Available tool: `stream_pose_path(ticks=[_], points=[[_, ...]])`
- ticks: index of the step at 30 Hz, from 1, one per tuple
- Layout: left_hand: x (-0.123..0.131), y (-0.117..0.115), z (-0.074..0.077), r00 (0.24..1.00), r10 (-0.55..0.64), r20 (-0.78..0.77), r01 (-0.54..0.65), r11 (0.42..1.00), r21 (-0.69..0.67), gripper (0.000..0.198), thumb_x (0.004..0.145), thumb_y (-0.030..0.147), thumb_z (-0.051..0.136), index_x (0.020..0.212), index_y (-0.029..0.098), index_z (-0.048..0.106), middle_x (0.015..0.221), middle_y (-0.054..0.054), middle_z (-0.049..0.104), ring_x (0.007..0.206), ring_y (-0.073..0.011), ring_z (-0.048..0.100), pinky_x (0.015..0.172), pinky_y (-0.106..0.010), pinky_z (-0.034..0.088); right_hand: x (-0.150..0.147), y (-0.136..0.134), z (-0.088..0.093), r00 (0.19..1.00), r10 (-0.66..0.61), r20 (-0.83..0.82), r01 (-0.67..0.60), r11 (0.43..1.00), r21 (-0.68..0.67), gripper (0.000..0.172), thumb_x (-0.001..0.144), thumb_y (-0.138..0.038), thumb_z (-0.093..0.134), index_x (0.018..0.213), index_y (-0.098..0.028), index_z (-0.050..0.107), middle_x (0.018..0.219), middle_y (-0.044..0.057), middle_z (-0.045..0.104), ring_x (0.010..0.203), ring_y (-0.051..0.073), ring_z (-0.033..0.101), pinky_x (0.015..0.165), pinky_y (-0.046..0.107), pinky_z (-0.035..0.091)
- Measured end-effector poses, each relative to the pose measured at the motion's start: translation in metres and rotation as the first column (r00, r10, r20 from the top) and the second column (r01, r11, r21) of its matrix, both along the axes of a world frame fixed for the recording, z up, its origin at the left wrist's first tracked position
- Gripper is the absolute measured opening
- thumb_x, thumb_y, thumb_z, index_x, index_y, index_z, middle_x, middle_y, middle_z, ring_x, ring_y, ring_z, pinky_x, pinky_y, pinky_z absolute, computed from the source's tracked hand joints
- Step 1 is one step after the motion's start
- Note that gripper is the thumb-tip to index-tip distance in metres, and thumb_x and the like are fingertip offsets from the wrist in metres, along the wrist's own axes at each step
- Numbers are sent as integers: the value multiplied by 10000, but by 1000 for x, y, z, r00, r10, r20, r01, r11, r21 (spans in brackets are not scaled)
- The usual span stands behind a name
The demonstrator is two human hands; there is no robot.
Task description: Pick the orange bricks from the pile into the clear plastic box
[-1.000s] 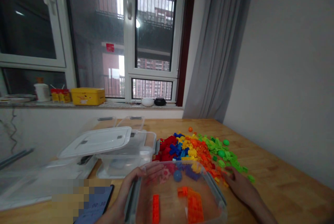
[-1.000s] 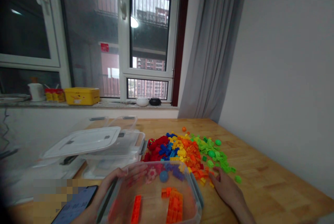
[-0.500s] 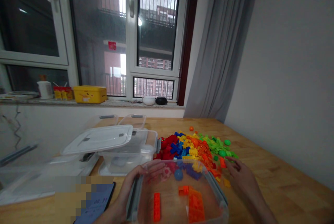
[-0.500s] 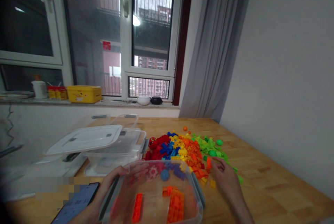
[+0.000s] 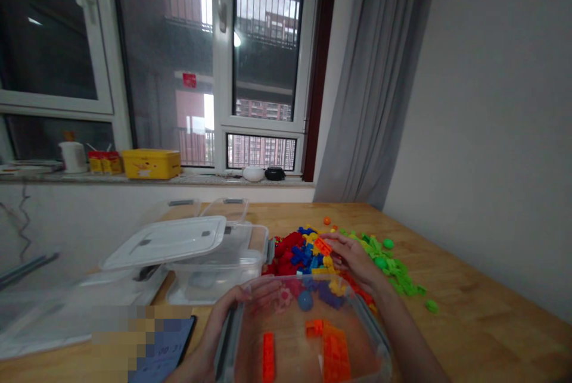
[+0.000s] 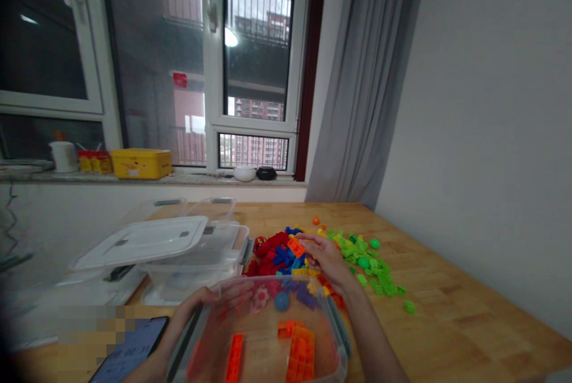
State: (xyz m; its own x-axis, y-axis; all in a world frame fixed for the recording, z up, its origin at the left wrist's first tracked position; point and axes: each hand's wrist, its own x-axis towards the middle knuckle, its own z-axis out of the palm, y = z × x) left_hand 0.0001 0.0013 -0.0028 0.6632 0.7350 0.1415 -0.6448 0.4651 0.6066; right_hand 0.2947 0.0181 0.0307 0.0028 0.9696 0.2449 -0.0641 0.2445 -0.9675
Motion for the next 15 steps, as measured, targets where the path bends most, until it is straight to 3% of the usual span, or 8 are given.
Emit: stream_pose_path(ticks=[4, 7, 10, 15], points=[[1, -2, 2, 1000, -13, -8, 13, 1000, -1, 521, 745, 120, 413, 1209, 61, 642, 1218, -162, 731, 1305, -322, 533, 1152, -481, 291, -4, 4, -20, 998, 62, -34, -62, 998, 11, 373, 764, -459, 735, 1031, -201, 707, 574, -56, 473, 466, 50, 265, 440, 207, 185], [2, -5, 5, 1000, 2, -14, -2, 1000, -7, 517, 743, 121, 415, 1200, 63, 651, 1213, -159, 733, 1301, -328, 537, 1144, -490, 304, 0, 2, -30, 998, 59, -8, -59, 998, -3, 359, 733, -450, 765, 1001, -214, 726, 719, -10, 615, 525, 70, 406, 480, 209, 298], [2, -6, 8, 999, 21, -26, -21, 1000, -8, 506, 749, 118, 412, 1188, 59, 658, 1209, -157, 734, 1295, -327, 542, 1143, -484, 311, 3, -3, -33, 997, 79, 7, -79, 997, -1, 397, 703, -451, 788, 1012, -210, 729, 823, 20, 679, 659, 122, 548, 560, 220, 395], [1, -5, 8, 999, 20, -40, -20, 1000, -5, 488, 742, 123, 435, 1161, 57, 676, 1196, -164, 741, 1274, -337, 561, 1147, -484, 305, 4, -8, -32, 999, 46, -4, -46, 999, -5, 407, 679, -461, 807, 986, -204, 734, 835, 26, 707, 702, 131, 594, 587, 210, 421]])
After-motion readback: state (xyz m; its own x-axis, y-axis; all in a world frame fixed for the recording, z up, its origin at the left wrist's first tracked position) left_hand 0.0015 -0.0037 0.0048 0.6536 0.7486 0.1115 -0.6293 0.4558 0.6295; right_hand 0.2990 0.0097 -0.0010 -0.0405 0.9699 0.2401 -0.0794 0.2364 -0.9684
